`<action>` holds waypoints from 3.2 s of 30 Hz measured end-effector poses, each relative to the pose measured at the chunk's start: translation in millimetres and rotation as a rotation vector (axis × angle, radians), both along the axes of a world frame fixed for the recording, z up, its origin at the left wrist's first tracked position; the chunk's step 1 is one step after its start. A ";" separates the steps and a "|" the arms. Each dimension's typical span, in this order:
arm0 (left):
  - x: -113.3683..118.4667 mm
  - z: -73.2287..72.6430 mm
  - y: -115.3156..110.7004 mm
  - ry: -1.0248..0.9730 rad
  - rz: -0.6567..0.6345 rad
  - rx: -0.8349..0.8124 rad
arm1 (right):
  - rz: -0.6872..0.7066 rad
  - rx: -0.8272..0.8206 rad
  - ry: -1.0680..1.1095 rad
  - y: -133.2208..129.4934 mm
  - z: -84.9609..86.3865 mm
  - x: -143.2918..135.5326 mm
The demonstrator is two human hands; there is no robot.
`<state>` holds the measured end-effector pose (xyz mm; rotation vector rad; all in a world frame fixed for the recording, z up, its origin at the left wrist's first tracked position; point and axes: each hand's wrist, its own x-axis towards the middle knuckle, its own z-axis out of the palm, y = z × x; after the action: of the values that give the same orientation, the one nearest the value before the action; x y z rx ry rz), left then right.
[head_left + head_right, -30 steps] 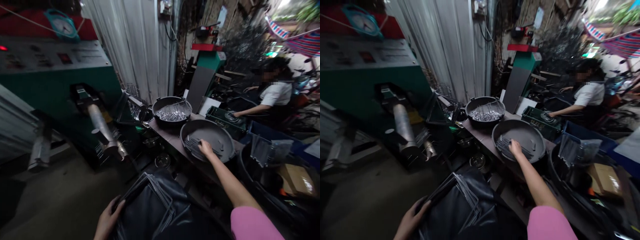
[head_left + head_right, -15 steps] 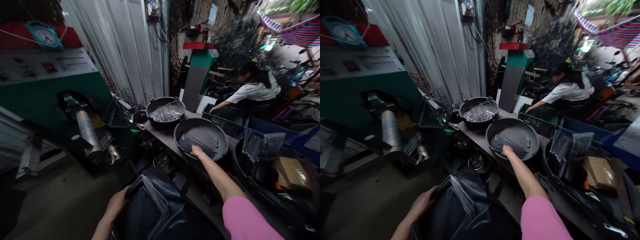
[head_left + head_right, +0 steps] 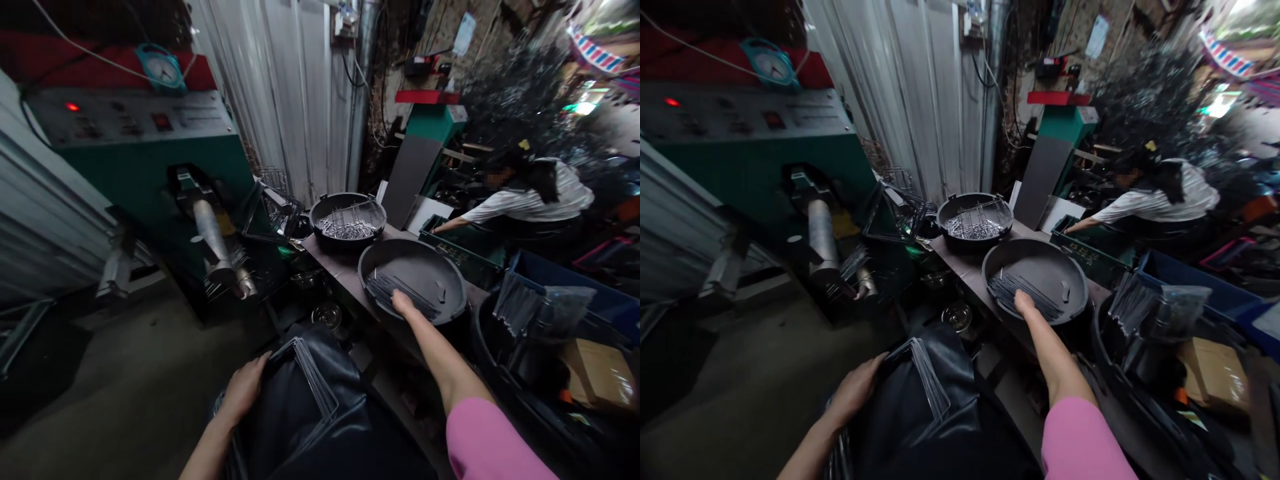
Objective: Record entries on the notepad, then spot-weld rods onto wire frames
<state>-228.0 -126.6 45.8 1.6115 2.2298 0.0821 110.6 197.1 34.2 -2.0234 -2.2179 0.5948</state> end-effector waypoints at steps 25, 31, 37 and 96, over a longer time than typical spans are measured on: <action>-1.6 0.3 -64.8 0.012 0.632 0.382 | -0.244 -0.338 1.671 -41.1 92.7 -30.3; -8.8 0.1 -70.8 -0.067 0.625 0.474 | -0.148 -0.736 1.682 -100.0 68.1 -83.7; -4.1 7.0 -74.4 -0.288 0.717 0.696 | -0.040 -0.288 1.406 -135.1 37.4 -112.3; 10.4 74.0 49.4 -1.189 0.704 0.980 | 1.363 0.233 -0.009 -236.4 119.3 -178.9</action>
<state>-217.6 -77.3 119.8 0.5372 1.5782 1.9394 -68.3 -39.3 153.5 -0.1599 -3.1688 0.3012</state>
